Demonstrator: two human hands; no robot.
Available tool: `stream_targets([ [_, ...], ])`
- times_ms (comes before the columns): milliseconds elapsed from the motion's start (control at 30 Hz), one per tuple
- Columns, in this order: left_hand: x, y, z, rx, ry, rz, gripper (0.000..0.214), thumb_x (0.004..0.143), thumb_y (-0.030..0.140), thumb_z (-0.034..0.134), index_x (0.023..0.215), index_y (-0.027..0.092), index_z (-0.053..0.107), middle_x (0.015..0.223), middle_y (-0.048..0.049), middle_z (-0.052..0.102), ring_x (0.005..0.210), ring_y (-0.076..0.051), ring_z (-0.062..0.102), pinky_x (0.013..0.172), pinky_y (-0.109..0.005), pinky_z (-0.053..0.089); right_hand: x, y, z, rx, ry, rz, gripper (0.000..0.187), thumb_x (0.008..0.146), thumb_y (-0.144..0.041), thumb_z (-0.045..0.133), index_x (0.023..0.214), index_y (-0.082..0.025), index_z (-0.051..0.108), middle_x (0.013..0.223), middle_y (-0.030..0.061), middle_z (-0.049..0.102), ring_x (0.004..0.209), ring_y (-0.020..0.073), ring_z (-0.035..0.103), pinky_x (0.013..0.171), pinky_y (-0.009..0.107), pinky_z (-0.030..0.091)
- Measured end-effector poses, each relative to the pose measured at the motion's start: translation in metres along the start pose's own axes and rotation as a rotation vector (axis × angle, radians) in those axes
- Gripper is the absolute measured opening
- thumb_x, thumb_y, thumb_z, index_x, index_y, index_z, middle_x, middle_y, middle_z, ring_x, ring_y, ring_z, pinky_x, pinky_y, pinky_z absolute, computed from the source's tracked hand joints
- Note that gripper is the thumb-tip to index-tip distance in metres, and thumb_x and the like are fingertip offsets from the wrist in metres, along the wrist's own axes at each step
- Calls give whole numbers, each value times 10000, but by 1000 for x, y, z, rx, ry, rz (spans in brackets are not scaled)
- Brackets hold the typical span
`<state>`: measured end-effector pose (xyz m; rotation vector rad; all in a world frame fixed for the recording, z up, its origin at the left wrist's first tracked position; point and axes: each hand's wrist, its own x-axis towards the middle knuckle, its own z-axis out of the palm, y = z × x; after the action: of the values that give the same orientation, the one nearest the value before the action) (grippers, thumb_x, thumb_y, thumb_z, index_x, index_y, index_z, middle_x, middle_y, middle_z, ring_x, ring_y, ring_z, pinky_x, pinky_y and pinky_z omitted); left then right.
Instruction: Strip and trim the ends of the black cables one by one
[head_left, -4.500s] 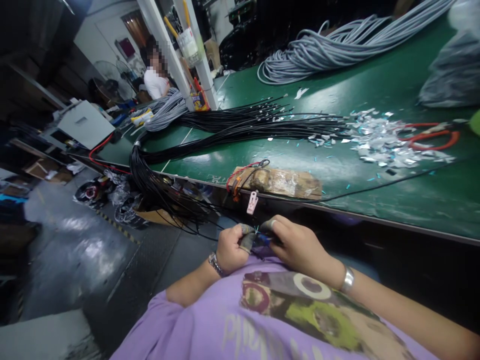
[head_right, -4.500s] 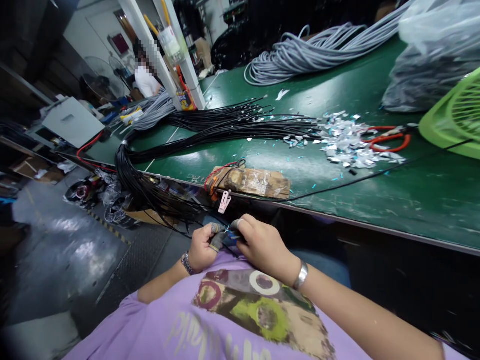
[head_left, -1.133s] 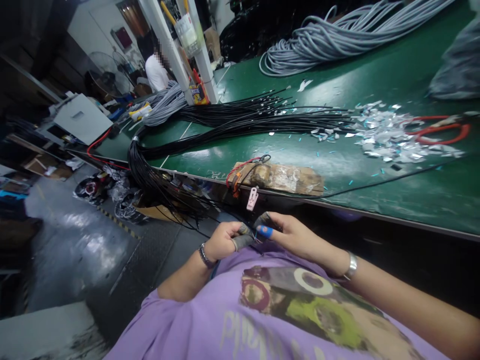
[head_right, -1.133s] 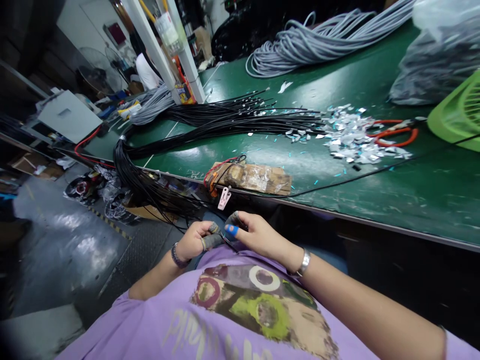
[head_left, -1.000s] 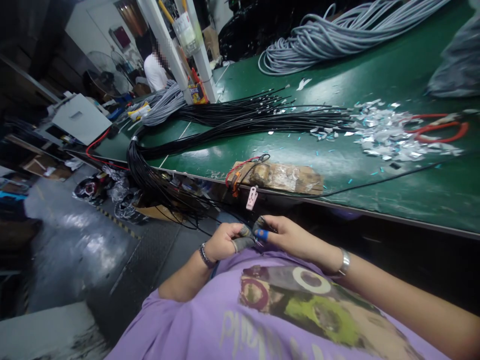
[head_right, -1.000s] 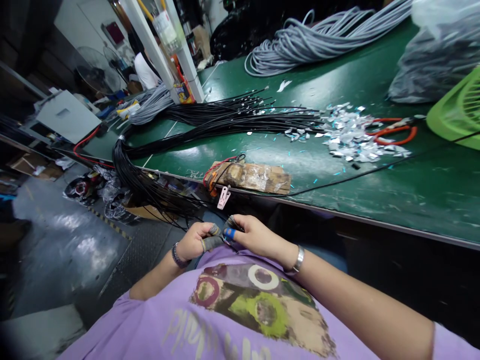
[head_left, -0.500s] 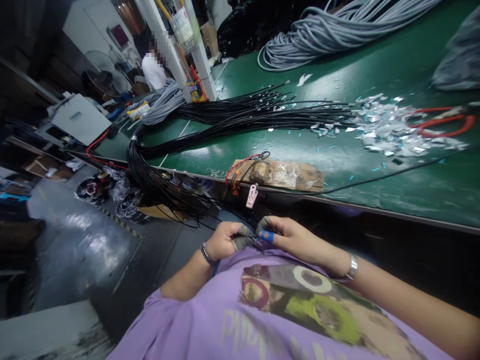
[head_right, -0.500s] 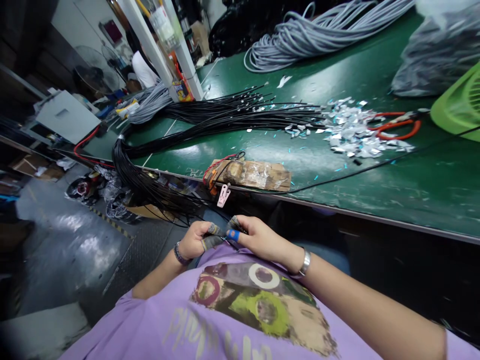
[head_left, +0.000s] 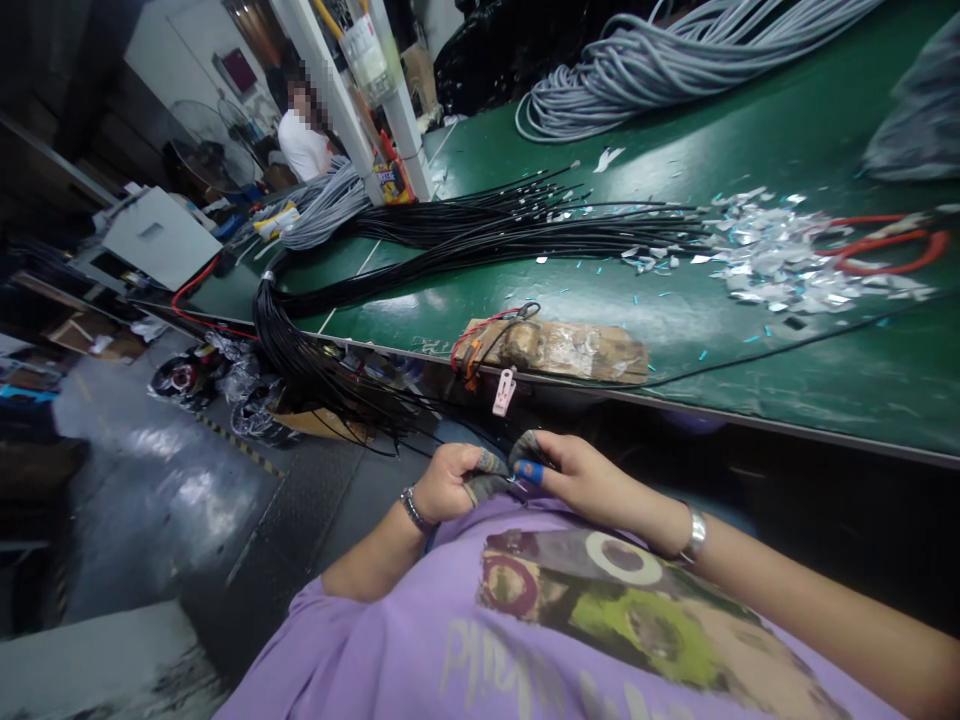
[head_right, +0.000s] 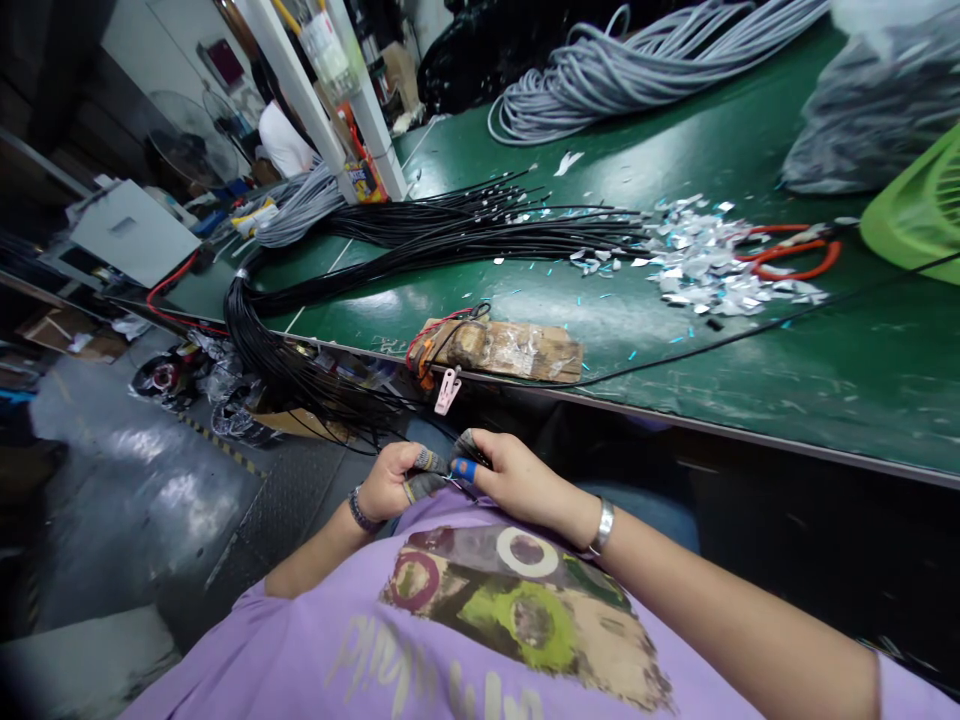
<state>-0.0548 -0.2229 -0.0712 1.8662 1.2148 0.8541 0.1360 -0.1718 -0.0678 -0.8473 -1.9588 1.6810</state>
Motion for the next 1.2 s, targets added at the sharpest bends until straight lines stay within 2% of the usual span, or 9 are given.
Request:
stream_targets([
  [133, -1, -4, 2, 65, -36, 5, 457, 798, 571, 574, 617, 155, 624, 562, -22, 574, 540, -106, 499, 567, -223, 416, -1, -8, 1, -53, 8, -54, 409, 793, -587, 539, 663, -201, 502, 627, -12, 523, 597, 135, 437, 563, 271, 397],
  [233, -2, -6, 3, 141, -14, 18, 416, 835, 520, 536, 653, 158, 632, 580, -29, 587, 554, -112, 507, 573, -225, 407, -4, -9, -1, -50, -18, -69, 396, 787, -574, 554, 669, -198, 514, 642, -8, 526, 609, 139, 444, 569, 272, 399],
  [433, -2, -7, 3, 196, -1, 43, 409, 847, 508, 526, 690, 156, 659, 590, -40, 614, 560, -117, 529, 580, -223, 408, -3, -4, -6, -26, 67, 41, 425, 763, -604, 556, 672, -190, 527, 629, -14, 514, 605, 139, 444, 563, 271, 402],
  [567, -2, -7, 3, 241, -31, -2, 427, 819, 554, 550, 682, 166, 666, 574, -34, 603, 564, -123, 523, 592, -232, 411, -1, -6, -9, -82, -63, 37, 381, 756, -552, 597, 690, -179, 566, 662, -2, 559, 631, 147, 470, 578, 272, 418],
  [700, -1, -8, 3, 207, -26, 14, 444, 827, 560, 537, 685, 160, 667, 588, -41, 612, 564, -121, 528, 581, -227, 407, 2, -4, -14, 31, -203, 45, 352, 782, -520, 571, 762, -169, 584, 713, 2, 577, 670, 151, 500, 642, 289, 453],
  [800, -1, -8, 3, 183, -34, -3, 451, 823, 566, 539, 692, 155, 668, 599, -41, 617, 570, -118, 530, 587, -224, 411, 3, -1, -16, 57, -245, 10, 308, 795, -481, 557, 770, -175, 573, 715, -4, 576, 669, 146, 505, 649, 284, 459],
  [967, 0, -7, -1, 174, -59, -30, 420, 824, 532, 551, 663, 154, 637, 576, -24, 589, 566, -111, 511, 574, -215, 392, 1, -6, -16, -302, -198, -81, 92, 802, -196, 488, 736, -194, 553, 698, 10, 607, 636, 145, 512, 608, 262, 428],
  [1033, 1, -6, -3, 177, -80, -24, 383, 829, 488, 554, 648, 157, 618, 576, -17, 580, 563, -108, 502, 566, -212, 378, -1, -12, -15, -468, -185, -105, 133, 742, -92, 464, 728, -195, 546, 713, 24, 622, 634, 149, 529, 611, 259, 417],
  [1200, 5, 1, -5, 254, -170, -63, 175, 792, 270, 576, 655, 164, 604, 586, 4, 576, 556, -99, 480, 550, -205, 346, -3, -25, -14, -759, -234, -160, 133, 701, -76, 500, 712, -200, 544, 745, 52, 636, 675, 175, 570, 609, 257, 388],
])
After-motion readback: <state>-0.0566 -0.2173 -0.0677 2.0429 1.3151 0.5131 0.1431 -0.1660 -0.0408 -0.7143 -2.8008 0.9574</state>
